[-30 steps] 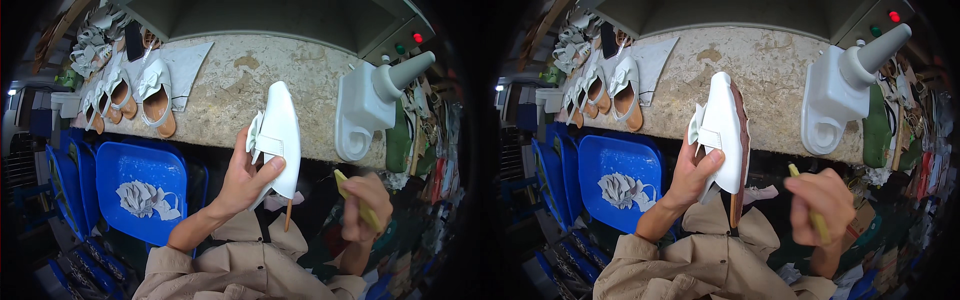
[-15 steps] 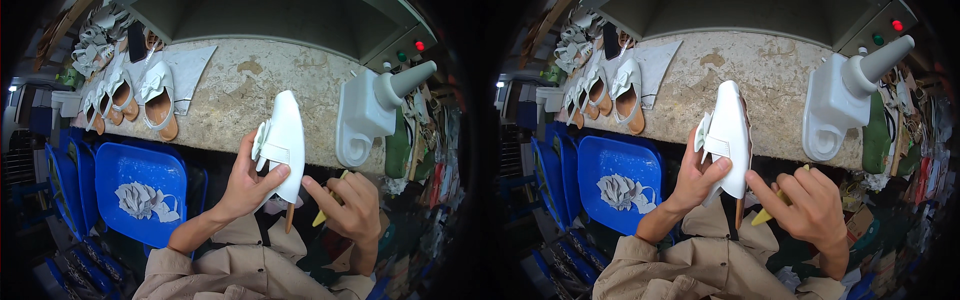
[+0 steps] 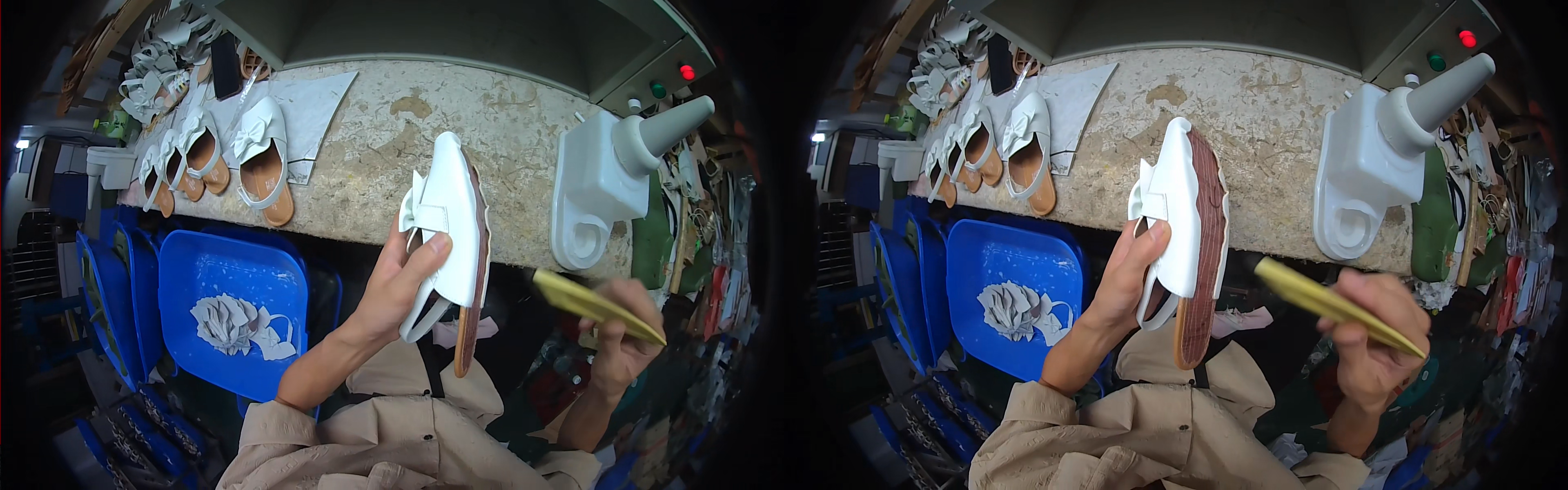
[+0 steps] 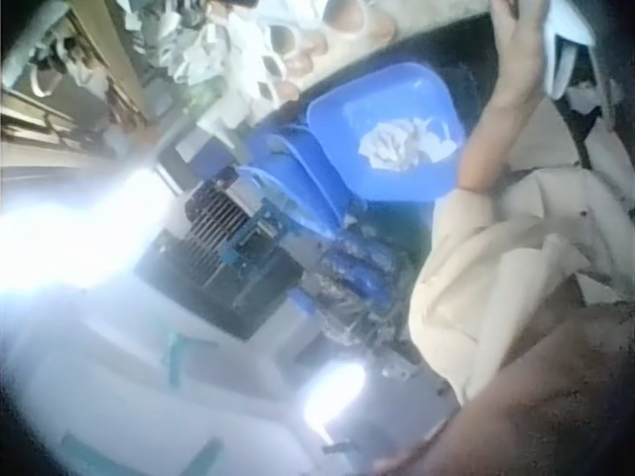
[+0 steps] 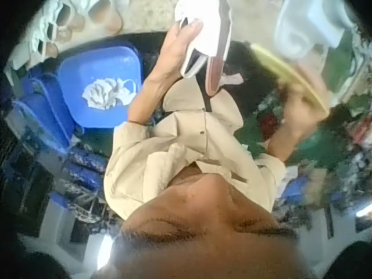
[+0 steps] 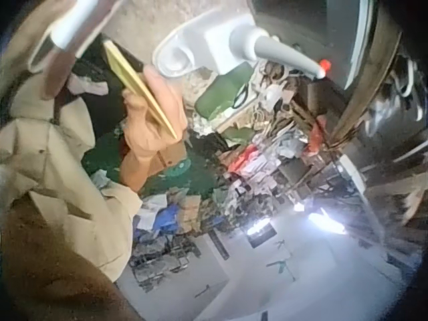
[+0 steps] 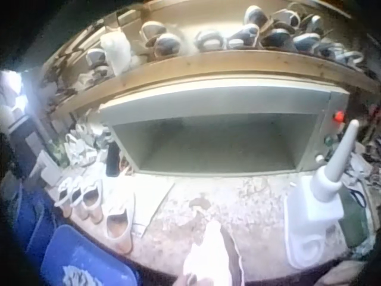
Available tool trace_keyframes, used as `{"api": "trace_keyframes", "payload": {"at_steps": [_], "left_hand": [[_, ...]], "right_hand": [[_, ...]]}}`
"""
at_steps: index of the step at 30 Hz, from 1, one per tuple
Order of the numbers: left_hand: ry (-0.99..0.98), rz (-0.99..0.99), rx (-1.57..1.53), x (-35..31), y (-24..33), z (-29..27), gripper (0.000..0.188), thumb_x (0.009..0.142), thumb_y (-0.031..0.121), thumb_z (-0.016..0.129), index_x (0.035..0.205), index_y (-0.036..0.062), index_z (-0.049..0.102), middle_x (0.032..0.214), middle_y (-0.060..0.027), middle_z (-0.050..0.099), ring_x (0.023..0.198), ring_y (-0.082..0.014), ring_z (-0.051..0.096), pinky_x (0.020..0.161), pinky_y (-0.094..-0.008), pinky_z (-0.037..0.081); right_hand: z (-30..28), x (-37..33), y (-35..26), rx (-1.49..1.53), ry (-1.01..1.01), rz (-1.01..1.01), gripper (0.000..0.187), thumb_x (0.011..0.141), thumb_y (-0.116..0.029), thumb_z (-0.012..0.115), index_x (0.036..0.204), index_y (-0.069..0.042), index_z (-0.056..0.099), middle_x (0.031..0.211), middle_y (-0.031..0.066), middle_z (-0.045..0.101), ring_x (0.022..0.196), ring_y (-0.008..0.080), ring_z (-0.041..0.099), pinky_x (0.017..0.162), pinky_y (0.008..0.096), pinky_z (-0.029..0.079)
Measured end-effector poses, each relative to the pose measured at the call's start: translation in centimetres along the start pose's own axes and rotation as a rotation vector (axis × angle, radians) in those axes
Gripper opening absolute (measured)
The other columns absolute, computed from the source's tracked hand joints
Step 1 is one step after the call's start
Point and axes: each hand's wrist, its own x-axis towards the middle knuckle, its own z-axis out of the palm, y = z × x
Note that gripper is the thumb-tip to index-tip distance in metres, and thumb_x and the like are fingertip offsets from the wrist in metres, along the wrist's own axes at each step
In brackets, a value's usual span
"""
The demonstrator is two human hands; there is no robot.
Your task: The person repeatedly picks up white sandals from a wooden shelf and uses a yellow brush to scrub the soles and sides. After cleaning each sandal, the person places it back on the shelf. The process is repeated for multiple sandals throughout the video.
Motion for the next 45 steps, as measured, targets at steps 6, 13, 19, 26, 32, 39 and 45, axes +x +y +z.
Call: {"api": "trace_keyframes", "payload": {"at_steps": [6,13,19,26,32,39,45], "left_hand": [[0.025,0.037,-0.022,0.4,0.0,0.3,0.049,0.098,0.030,0.055,0.133,0.0010,0.039,0.114,-0.0095,0.058,0.100,-0.0142,0.062,0.085,-0.0318,0.055],[0.027,0.024,-0.018,-0.1,1.4,0.8,0.064,0.096,0.021,0.059,0.147,0.0058,0.023,0.127,-0.0117,0.048,0.108,-0.0155,0.057,0.089,-0.0323,0.052],[0.024,0.052,0.036,-0.5,1.5,0.6,0.070,0.094,0.022,0.062,0.148,0.0050,0.021,0.131,-0.0135,0.044,0.117,-0.0205,0.053,0.093,-0.0344,0.050],[0.007,0.131,0.072,-0.2,1.4,0.4,0.066,0.093,0.019,0.064,0.144,0.0036,0.025,0.128,-0.0135,0.046,0.114,-0.0192,0.052,0.093,-0.0347,0.049],[-0.012,0.216,0.063,0.6,2.0,0.9,0.067,0.092,0.016,0.066,0.144,0.0033,0.024,0.124,-0.0140,0.049,0.112,-0.0190,0.054,0.092,-0.0345,0.050],[-0.021,0.267,0.080,1.7,2.4,1.1,0.071,0.091,0.017,0.069,0.143,0.0016,0.023,0.125,-0.0156,0.049,0.112,-0.0196,0.056,0.091,-0.0343,0.052],[-0.018,0.261,0.025,2.3,2.7,1.5,0.073,0.091,0.021,0.070,0.141,0.0002,0.022,0.122,-0.0161,0.050,0.106,-0.0191,0.059,0.086,-0.0320,0.053]], "right_hand": [[3.9,-2.3,0.9,0.192,0.006,0.056,0.021,0.073,0.005,0.076,0.092,0.001,0.070,0.083,0.0149,0.068,0.069,0.0239,0.066,0.059,0.0290,0.050],[3.8,-1.9,1.3,0.279,0.009,-0.054,0.021,0.074,0.006,0.073,0.095,0.004,0.069,0.082,0.0156,0.068,0.066,0.0238,0.063,0.058,0.0303,0.048],[3.6,-1.4,2.1,0.345,0.067,0.113,0.019,0.077,0.004,0.070,0.096,0.008,0.066,0.081,0.0177,0.067,0.066,0.0204,0.061,0.060,0.0300,0.048],[3.6,-1.1,1.9,0.256,0.047,-0.029,0.020,0.076,0.006,0.070,0.096,0.005,0.067,0.080,0.0164,0.068,0.065,0.0220,0.063,0.059,0.0304,0.048],[3.2,-1.5,1.5,0.261,-0.001,-0.091,0.021,0.074,0.001,0.075,0.093,0.001,0.067,0.079,0.0144,0.068,0.064,0.0238,0.063,0.056,0.0294,0.048],[3.5,-0.8,2.3,0.216,-0.010,-0.132,0.016,0.077,-0.004,0.077,0.089,0.000,0.066,0.077,0.0132,0.066,0.064,0.0233,0.061,0.058,0.0306,0.048],[4.1,-1.8,2.7,0.320,0.197,-0.017,0.021,0.083,-0.002,0.070,0.102,0.002,0.063,0.085,0.0147,0.063,0.073,0.0192,0.058,0.064,0.0279,0.047]]}}
